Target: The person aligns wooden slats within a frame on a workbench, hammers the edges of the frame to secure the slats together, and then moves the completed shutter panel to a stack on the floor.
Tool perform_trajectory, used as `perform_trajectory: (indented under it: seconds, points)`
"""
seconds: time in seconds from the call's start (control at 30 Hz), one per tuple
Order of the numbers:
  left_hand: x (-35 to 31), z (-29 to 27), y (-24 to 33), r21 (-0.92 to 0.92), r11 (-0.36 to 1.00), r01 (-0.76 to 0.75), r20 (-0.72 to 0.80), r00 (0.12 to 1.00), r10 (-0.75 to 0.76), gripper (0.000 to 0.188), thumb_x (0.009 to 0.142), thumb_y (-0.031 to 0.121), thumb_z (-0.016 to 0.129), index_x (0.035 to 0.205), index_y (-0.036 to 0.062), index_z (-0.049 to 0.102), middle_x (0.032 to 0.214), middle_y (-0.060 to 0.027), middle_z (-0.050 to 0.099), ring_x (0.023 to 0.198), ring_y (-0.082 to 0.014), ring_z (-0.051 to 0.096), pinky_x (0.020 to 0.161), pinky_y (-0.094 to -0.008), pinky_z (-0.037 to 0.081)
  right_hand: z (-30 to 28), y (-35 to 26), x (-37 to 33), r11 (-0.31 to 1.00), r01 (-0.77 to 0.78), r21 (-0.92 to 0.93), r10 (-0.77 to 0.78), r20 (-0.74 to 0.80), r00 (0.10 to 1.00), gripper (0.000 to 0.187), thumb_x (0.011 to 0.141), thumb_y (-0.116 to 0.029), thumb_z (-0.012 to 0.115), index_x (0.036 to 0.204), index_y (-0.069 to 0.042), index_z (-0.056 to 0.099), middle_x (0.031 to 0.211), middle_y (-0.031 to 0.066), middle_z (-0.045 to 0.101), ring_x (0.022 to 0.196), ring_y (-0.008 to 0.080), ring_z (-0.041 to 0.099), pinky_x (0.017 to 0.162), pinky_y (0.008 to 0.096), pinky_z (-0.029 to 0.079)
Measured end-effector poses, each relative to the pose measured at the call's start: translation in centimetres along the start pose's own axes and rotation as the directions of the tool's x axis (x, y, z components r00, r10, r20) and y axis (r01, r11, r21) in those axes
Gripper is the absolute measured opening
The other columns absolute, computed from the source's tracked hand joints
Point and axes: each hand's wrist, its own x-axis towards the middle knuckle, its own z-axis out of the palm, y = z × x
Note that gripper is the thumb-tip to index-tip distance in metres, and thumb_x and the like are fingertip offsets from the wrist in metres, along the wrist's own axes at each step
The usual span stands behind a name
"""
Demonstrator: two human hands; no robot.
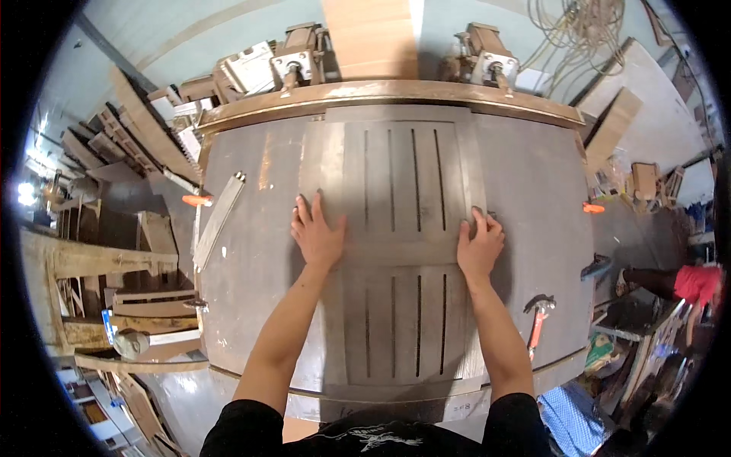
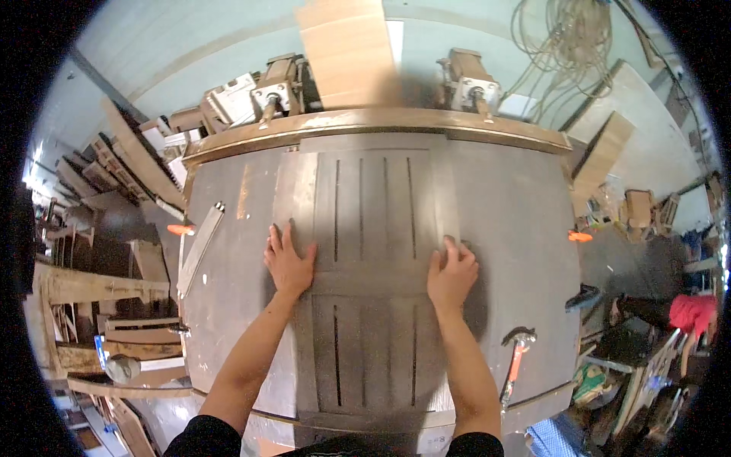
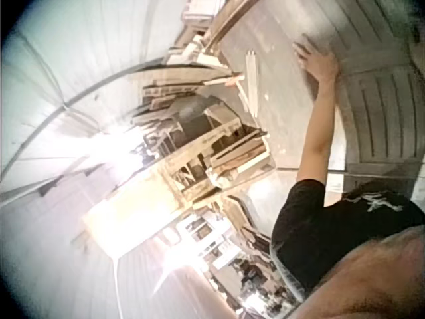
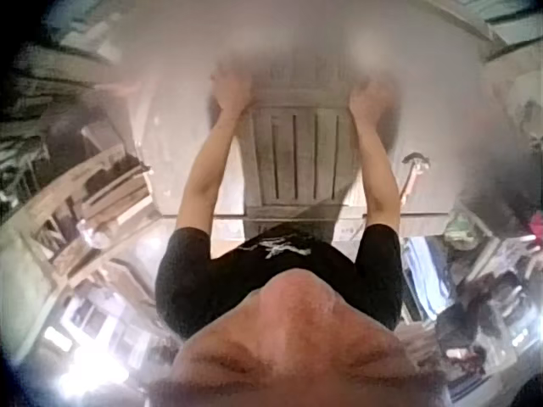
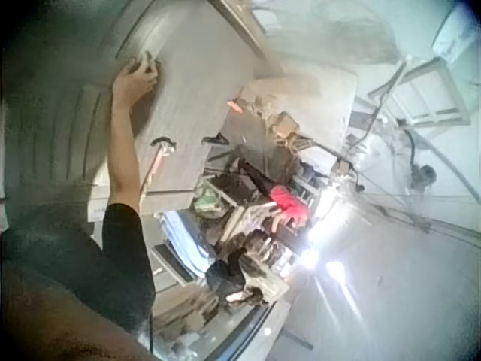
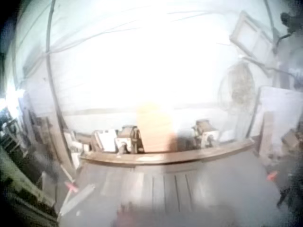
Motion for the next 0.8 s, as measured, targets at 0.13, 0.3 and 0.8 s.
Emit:
perform_trajectory:
  seconds: [0.13, 0.3, 0.8]
  points:
    - [-0.02, -0.04, 0.02, 0.025, 0.999, -0.027, -0.023, 0.999, 0.028, 0.074, 0.088, 0.046, 0.065, 0.150, 0.0180, 0.036, 0.160, -0.0196, 0.019, 0.141, -0.0437, 0.025, 0.113, -0.0544, 0.023, -0.02, -0.21, -0.08, 1.000, 0.000, 0.020, 0.001, -0.034, 0.999, 0.040, 0.087, -0.026, 0.068, 0.126, -0.021, 0.062, 0.121, 0.0170, 0.053, 0.108, 0.0368, 0.052, 0.093, 0.0497, 0.042]
    - [-0.08, 0.14, 0.05, 0.040, 0.997, -0.059, -0.044, 0.997, 0.060, 0.073, 0.088, 0.047, 0.064, 0.150, 0.0174, 0.036, 0.160, -0.0196, 0.021, 0.139, -0.0436, 0.027, 0.111, -0.0537, 0.024, -0.14, 0.07, -0.19, 0.999, 0.030, 0.033, -0.027, -0.084, 0.996, 0.040, 0.086, -0.024, 0.070, 0.125, -0.023, 0.062, 0.122, 0.0160, 0.053, 0.106, 0.0369, 0.053, 0.092, 0.0500, 0.043]
    - [0.02, 0.15, 0.04, 0.032, 0.998, -0.060, -0.045, 0.997, 0.061, 0.073, 0.090, 0.047, 0.062, 0.150, 0.0160, 0.036, 0.160, -0.0205, 0.022, 0.139, -0.0440, 0.027, 0.112, -0.0536, 0.024, 0.01, 0.03, -0.26, 0.999, 0.039, 0.012, -0.039, -0.049, 0.998, 0.043, 0.087, -0.023, 0.068, 0.129, -0.022, 0.057, 0.126, 0.0150, 0.050, 0.107, 0.0358, 0.049, 0.092, 0.0481, 0.041]
